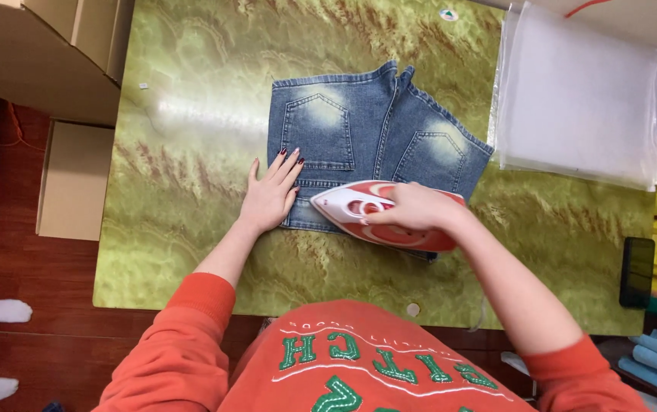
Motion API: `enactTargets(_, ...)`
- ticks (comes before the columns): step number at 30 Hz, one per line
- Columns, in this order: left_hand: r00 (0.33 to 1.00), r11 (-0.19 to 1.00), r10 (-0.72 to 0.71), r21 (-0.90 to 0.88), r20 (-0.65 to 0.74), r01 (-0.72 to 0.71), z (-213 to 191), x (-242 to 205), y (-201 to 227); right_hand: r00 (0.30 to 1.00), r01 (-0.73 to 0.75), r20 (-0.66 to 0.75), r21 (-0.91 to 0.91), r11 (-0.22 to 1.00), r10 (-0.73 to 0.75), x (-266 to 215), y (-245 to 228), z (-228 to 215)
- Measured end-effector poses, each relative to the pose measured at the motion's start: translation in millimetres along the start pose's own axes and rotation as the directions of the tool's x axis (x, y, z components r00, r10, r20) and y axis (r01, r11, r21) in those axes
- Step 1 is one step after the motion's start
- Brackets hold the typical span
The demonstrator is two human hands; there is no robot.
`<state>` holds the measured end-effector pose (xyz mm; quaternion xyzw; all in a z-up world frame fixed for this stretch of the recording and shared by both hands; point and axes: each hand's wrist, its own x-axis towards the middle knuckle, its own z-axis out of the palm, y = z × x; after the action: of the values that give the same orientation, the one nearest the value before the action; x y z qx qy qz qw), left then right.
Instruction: Closing a cardboard box, selecting denim shorts from a rack, and ironing them on a table
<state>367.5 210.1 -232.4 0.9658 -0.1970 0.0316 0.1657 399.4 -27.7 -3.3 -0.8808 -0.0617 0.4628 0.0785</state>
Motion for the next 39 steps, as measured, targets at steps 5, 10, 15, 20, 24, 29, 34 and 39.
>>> enactTargets(5, 1.000, 1.000, 0.005, 0.011, 0.018, -0.005, -1.7, 1.9, -0.3, 1.000, 0.017, 0.015, -0.027, 0.999, -0.016, 44.5, 28.7, 17.6)
enactTargets(10, 1.000, 0.999, -0.015, 0.028, 0.014, 0.015, -0.2, -0.1, 2.8, 0.984, -0.168, 0.060, 0.039, 0.985, 0.166, 4.6, 123.5, 17.8)
enactTargets(15, 0.999, 0.999, -0.039, 0.038, 0.011, 0.039, -2.4, 1.8, 6.9, 0.930, -0.369, 0.102, 0.257, 0.893, 0.354, -20.9, 203.5, 35.4)
enactTargets(20, 0.999, 0.994, -0.033, 0.105, -0.041, 0.037, 2.3, 11.9, 16.7, 0.952, -0.303, 0.024, 0.175, 0.937, 0.304, -36.6, 160.9, 16.5)
enactTargets(24, 0.993, 0.998, -0.029, 0.059, -0.113, 0.036, 4.3, 31.7, 35.7, 0.988, -0.155, -0.010, 0.087, 0.984, 0.157, -36.5, 74.8, -5.6)
enactTargets(29, 0.995, 0.996, -0.050, 0.066, -0.088, 0.055, 8.9, 33.8, 39.0, 1.000, -0.018, -0.002, 0.039, 0.999, 0.018, 18.3, 57.9, 17.4)
enactTargets(34, 0.993, 0.994, -0.074, 0.069, -0.094, 0.081, 7.4, 32.9, 38.9, 0.992, -0.118, 0.055, 0.132, 0.984, 0.112, -1.2, 117.4, 27.7)
enactTargets(39, 0.993, 0.994, -0.079, 0.067, -0.082, 0.085, 9.6, 34.0, 38.7, 0.938, -0.346, 0.067, 0.249, 0.905, 0.340, -2.7, 227.9, 57.4)
